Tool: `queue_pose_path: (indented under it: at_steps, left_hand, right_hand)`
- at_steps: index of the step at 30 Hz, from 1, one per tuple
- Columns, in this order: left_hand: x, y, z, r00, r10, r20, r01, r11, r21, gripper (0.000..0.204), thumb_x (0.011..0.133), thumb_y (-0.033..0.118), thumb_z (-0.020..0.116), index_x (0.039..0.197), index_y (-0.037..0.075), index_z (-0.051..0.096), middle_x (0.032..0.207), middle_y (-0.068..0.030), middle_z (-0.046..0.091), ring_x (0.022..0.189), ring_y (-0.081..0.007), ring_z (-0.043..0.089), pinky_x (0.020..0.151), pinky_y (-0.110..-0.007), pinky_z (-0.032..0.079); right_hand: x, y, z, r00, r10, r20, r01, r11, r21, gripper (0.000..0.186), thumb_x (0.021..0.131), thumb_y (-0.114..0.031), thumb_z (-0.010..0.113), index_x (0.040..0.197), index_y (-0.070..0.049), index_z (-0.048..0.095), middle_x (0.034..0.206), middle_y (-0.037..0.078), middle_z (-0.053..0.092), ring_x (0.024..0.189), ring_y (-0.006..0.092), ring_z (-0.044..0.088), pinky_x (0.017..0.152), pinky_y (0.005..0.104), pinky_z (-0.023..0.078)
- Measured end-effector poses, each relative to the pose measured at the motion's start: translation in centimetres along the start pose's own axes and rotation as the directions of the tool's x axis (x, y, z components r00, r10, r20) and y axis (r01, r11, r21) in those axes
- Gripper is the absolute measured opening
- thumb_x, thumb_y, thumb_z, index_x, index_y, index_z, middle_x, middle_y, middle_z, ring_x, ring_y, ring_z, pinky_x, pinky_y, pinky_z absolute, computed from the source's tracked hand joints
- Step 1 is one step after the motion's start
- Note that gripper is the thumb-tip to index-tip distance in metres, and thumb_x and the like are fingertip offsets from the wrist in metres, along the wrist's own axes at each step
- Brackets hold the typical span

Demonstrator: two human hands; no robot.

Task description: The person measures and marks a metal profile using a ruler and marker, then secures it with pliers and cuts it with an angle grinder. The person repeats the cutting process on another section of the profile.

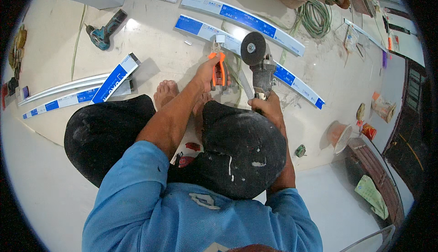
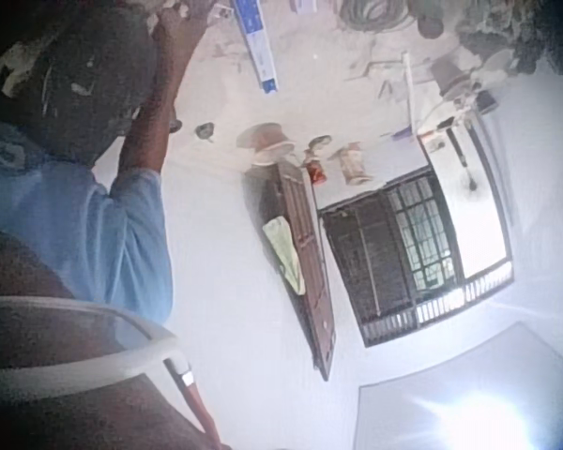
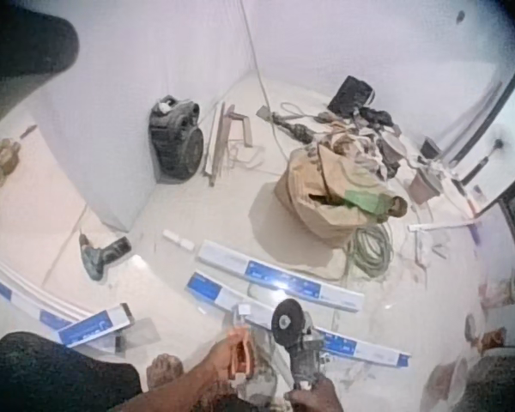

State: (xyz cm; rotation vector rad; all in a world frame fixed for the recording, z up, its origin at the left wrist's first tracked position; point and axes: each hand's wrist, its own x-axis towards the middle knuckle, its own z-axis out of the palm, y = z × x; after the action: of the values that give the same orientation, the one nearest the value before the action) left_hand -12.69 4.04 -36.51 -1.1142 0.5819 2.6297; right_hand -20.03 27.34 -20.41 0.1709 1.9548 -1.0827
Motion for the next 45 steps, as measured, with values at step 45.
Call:
queue_pose_path:
  at_steps: [45]
  left_hand:
    - [0.2,0.5,0.0,0.996,-0.085,-0.02,0.086,0.995,0.051,0.029,0.105,0.033,0.072,0.108,0.005,0.065,0.09,-0.0129,0.073,0.077,-0.0293,0.076,0.068,-0.047,0.068]
  right_hand:
    - [3.5,-1.5,0.3,0.991,0.044,0.127,-0.057,0.993,0.102,0.047,0.076,-0.014,0.084,0.116,0.003,0.065,0.08,0.008,0.07,0.061,0.0192,0.067,0.056,0.0369,0.055]
